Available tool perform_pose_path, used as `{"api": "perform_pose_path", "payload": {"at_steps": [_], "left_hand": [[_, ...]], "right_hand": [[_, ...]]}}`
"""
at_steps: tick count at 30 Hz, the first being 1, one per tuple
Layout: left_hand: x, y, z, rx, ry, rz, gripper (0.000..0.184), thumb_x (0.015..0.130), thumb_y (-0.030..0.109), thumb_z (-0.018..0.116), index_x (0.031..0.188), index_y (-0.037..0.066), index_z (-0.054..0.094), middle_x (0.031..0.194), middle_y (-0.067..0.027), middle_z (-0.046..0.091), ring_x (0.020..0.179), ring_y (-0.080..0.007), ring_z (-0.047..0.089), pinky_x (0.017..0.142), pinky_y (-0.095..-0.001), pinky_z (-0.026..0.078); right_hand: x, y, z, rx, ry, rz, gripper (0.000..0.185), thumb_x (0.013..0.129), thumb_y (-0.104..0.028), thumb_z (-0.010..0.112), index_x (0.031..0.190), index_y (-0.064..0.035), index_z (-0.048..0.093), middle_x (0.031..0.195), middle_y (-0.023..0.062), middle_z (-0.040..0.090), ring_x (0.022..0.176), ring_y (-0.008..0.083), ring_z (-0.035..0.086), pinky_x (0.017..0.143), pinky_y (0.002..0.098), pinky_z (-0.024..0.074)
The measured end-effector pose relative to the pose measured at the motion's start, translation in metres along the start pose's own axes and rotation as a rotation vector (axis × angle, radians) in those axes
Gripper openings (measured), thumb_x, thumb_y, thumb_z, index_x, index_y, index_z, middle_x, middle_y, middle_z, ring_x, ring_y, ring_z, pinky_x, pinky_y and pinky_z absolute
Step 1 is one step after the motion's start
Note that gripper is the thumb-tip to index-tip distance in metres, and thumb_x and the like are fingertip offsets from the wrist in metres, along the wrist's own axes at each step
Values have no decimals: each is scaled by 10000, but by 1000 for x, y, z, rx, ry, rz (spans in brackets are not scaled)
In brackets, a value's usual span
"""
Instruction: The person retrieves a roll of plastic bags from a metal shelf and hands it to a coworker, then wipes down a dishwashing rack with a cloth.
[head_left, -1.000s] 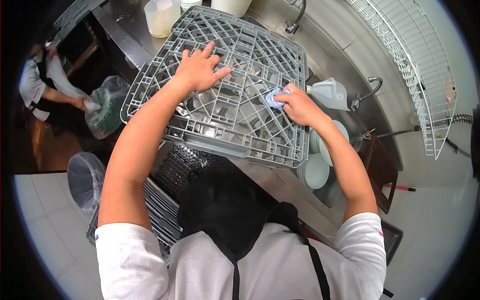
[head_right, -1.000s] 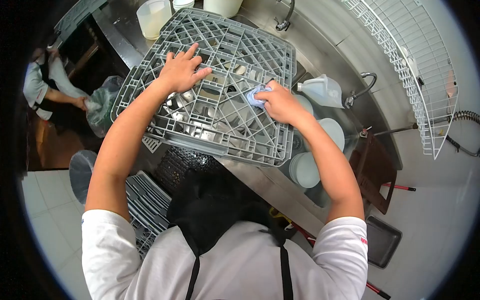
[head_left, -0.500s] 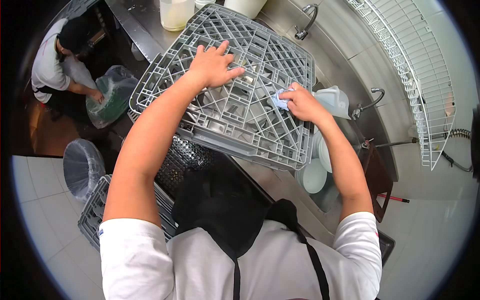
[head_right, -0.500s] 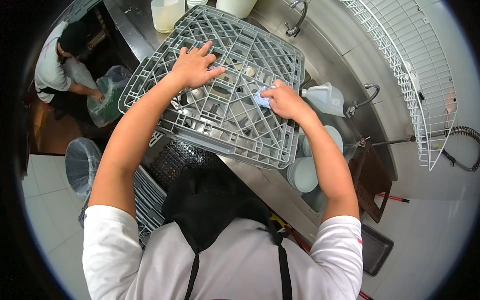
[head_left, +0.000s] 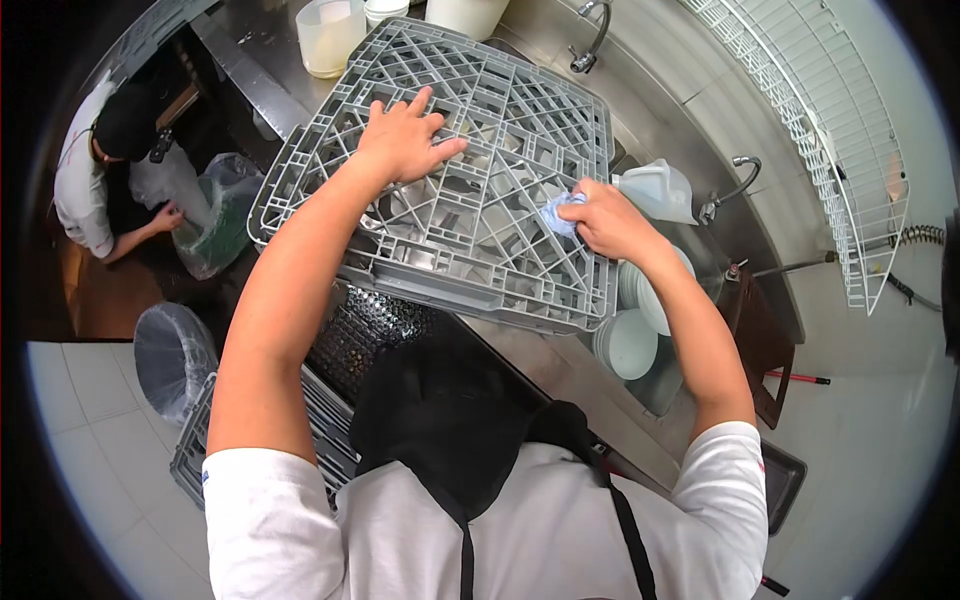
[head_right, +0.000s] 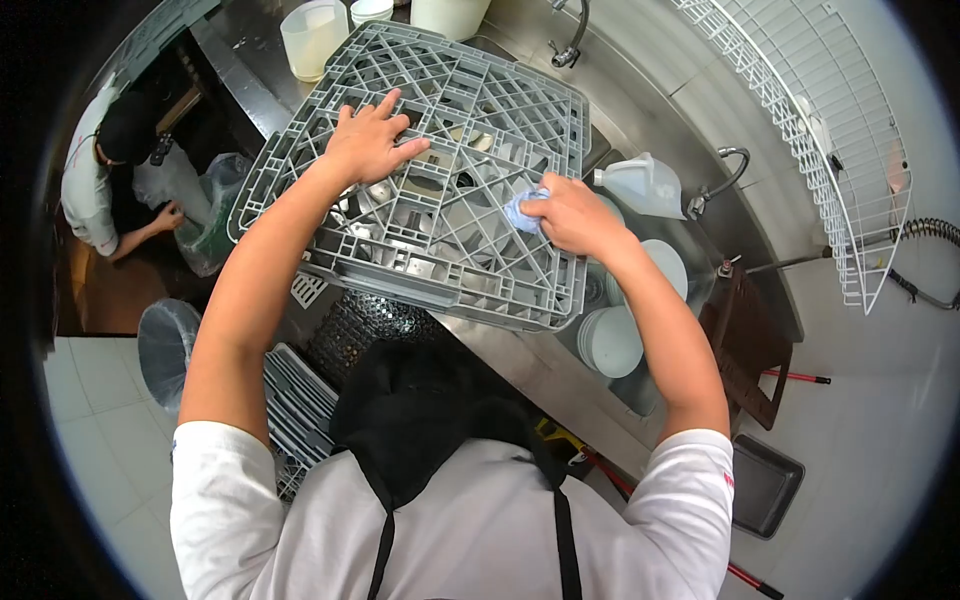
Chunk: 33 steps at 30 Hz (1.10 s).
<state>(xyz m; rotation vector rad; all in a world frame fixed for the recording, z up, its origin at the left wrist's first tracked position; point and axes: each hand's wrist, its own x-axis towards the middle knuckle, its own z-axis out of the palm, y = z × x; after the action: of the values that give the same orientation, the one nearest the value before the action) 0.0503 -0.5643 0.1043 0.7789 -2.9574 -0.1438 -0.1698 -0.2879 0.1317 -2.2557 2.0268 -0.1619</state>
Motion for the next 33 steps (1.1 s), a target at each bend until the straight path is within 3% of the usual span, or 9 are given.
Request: {"api": "perform_pose_path", "payload": {"at_steps": [5, 8, 11, 14, 21, 24, 25, 28, 33], "left_hand": [[-1, -1, -1, -9, 17, 15, 726, 930, 740, 426, 1243, 137, 682, 1614, -201, 335, 1292, -340, 533, 1095, -581, 307], [-2, -1, -1, -15, 10, 8, 764, 915, 765, 416, 1304, 158, 669, 1614, -186, 341, 1305, -316, 536, 1106, -582, 300], [-3, -2, 0, 2, 44, 8, 762, 904, 765, 441, 1263, 136, 678, 1613, -198, 339, 1295, -327, 537, 1094, -561, 309], [-3, 3, -3, -8, 23, 5, 754, 894, 755, 470, 1244, 123, 686, 1609, -202, 343, 1286, -324, 544, 1078, -538, 326], [-2, 2, 0, 9, 38, 7, 739, 895, 745, 480, 1247, 129, 689, 1600, -212, 353, 1292, -334, 547, 1077, -554, 331], [-2, 2, 0, 27, 35, 16, 742, 895, 747, 481, 1261, 133, 682, 1609, -205, 340, 1309, -333, 537, 1080, -580, 326], [-1, 0, 1, 21, 31, 22, 753, 889, 754, 485, 1271, 134, 676, 1617, -201, 327, 1318, -332, 532, 1081, -591, 322], [0, 0, 3, 23, 31, 23, 759, 885, 759, 484, 1270, 134, 676, 1618, -201, 325, 1318, -333, 532, 1082, -591, 323], [-1, 1, 0, 27, 30, 30, 756, 883, 763, 478, 1275, 149, 678, 1605, -223, 338, 1312, -339, 536, 1080, -581, 326]], "right_hand": [[-11, -15, 16, 8, 80, 151, 248, 804, -48, 618, 1000, -150, 731, 1054, 207, 598, 953, 396, 614, 814, 480, 498], [-7, -6, 14, 74, 41, 132, 251, 808, -38, 610, 992, -153, 734, 1047, 216, 593, 920, 410, 615, 798, 494, 503], [0, -13, 13, -17, 75, 155, 269, 810, -23, 589, 999, -144, 738, 1043, 220, 589, 939, 420, 615, 823, 501, 502], [-14, -28, 11, 95, 36, 322, 318, 791, 7, 578, 1057, -94, 719, 1091, 214, 583, 1018, 401, 593, 874, 459, 496], [-15, -29, 2, 326, 144, 126, 361, 786, -1, 588, 1062, -161, 754, 1098, 200, 603, 1074, 399, 591, 921, 446, 491], [7, -34, 10, 0, 76, 38, 306, 805, -23, 595, 1035, -156, 748, 1094, 202, 598, 1046, 392, 598, 883, 465, 493], [8, -34, 12, 0, 129, 4, 268, 822, -38, 594, 1006, -161, 746, 1072, 192, 599, 1004, 382, 601, 843, 463, 490], [-3, -38, 12, 148, -14, 133, 288, 825, -42, 596, 1021, -187, 749, 1068, 180, 600, 963, 378, 608, 819, 462, 489], [16, -35, -4, -88, -56, 14, 318, 822, -4, 576, 1054, -168, 720, 1118, 204, 582, 982, 405, 604, 841, 472, 498]]}}
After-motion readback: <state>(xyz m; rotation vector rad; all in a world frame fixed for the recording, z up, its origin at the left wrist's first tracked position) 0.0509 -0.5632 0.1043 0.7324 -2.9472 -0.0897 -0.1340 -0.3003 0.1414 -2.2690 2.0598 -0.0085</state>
